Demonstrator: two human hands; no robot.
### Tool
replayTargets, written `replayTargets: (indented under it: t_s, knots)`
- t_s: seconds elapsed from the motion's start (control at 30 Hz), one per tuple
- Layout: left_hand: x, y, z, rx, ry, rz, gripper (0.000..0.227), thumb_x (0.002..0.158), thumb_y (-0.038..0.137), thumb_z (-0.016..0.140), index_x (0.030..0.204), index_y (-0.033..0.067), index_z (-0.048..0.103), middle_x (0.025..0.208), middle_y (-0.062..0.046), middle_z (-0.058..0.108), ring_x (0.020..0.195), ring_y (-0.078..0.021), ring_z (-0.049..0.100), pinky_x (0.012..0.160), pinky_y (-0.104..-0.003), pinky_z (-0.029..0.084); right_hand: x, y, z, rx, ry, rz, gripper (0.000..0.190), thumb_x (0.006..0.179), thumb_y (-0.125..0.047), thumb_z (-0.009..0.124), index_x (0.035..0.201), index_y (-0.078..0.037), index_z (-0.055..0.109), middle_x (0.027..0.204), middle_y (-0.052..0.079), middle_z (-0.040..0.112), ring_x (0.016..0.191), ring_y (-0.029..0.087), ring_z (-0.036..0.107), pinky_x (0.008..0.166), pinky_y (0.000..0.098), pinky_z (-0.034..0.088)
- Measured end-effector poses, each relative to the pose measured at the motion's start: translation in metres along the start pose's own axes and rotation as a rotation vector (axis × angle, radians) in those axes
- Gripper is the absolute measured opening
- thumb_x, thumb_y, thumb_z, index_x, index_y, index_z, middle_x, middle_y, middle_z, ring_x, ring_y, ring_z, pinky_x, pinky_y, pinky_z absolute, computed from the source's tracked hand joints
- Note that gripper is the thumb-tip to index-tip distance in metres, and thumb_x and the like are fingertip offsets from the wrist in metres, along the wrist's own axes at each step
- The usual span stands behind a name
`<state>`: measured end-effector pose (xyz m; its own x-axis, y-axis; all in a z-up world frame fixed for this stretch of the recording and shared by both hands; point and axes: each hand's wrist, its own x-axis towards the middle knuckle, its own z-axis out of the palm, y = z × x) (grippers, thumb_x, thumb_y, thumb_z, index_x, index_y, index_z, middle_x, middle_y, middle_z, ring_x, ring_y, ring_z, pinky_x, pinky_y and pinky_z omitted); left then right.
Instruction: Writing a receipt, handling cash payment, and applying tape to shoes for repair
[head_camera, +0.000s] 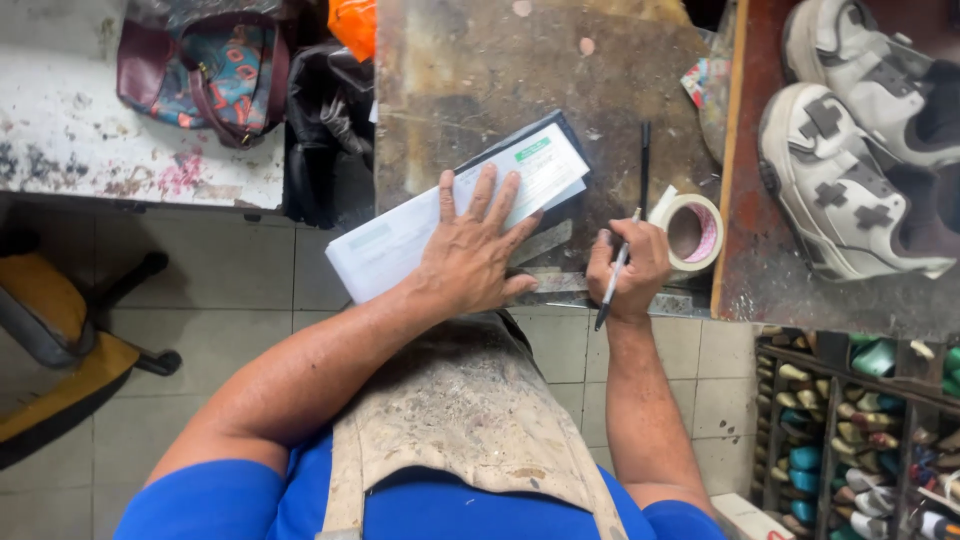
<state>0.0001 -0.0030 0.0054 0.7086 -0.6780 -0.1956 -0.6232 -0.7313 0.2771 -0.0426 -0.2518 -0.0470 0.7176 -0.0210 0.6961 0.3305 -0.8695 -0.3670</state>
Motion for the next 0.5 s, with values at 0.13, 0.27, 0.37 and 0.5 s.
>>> replayTargets:
  t_s: [0.13,0.27,0.37,0.5]
  knots:
    - [0.004,0.003,0.007,0.001,-0.009,-0.048,0.087,0.088,0.08,0.049,0.158,0.0288,0.041,0.17,-0.02,0.021,0.157,-0.0451,0.008,0.114,-0.079,-0.004,-0.009,0.005,-0.002,0.101,-0.075,-0.008,0.013,0.09,-0.004,0.074,0.103,-0.007,0.073,0.088,0.012,0.067,0.079,0.038,0.066,0.072,0.0483,0.053]
    - [0.007,0.005,0.014,0.03,0.016,-0.08,0.089,0.085,0.083,0.05,0.158,0.0329,0.041,0.171,-0.017,0.022,0.157,-0.0425,0.01,0.116,-0.077,-0.004,-0.003,0.025,0.006,-0.131,-0.336,-0.198,0.02,0.084,-0.006,0.07,0.102,-0.014,0.07,0.084,0.006,0.056,0.081,0.034,0.061,0.069,0.0457,0.049]
    - [0.005,0.008,0.014,0.014,0.027,-0.088,0.091,0.083,0.082,0.053,0.158,0.0328,0.039,0.17,-0.017,0.024,0.157,-0.0422,0.012,0.117,-0.078,-0.002,0.038,0.019,0.006,-0.305,-0.389,-0.281,0.028,0.087,-0.006,0.062,0.109,-0.021,0.07,0.086,0.004,0.056,0.079,0.031,0.06,0.066,0.0439,0.045]
    - [0.006,0.009,0.022,0.034,0.062,-0.117,0.092,0.081,0.083,0.053,0.158,0.0348,0.039,0.17,-0.016,0.024,0.157,-0.0409,0.014,0.118,-0.077,0.0,0.069,0.027,-0.021,-0.394,-0.483,-0.227,0.051,0.077,-0.002,0.07,0.125,-0.019,0.066,0.093,0.009,0.062,0.084,0.036,0.063,0.068,0.0502,0.05]
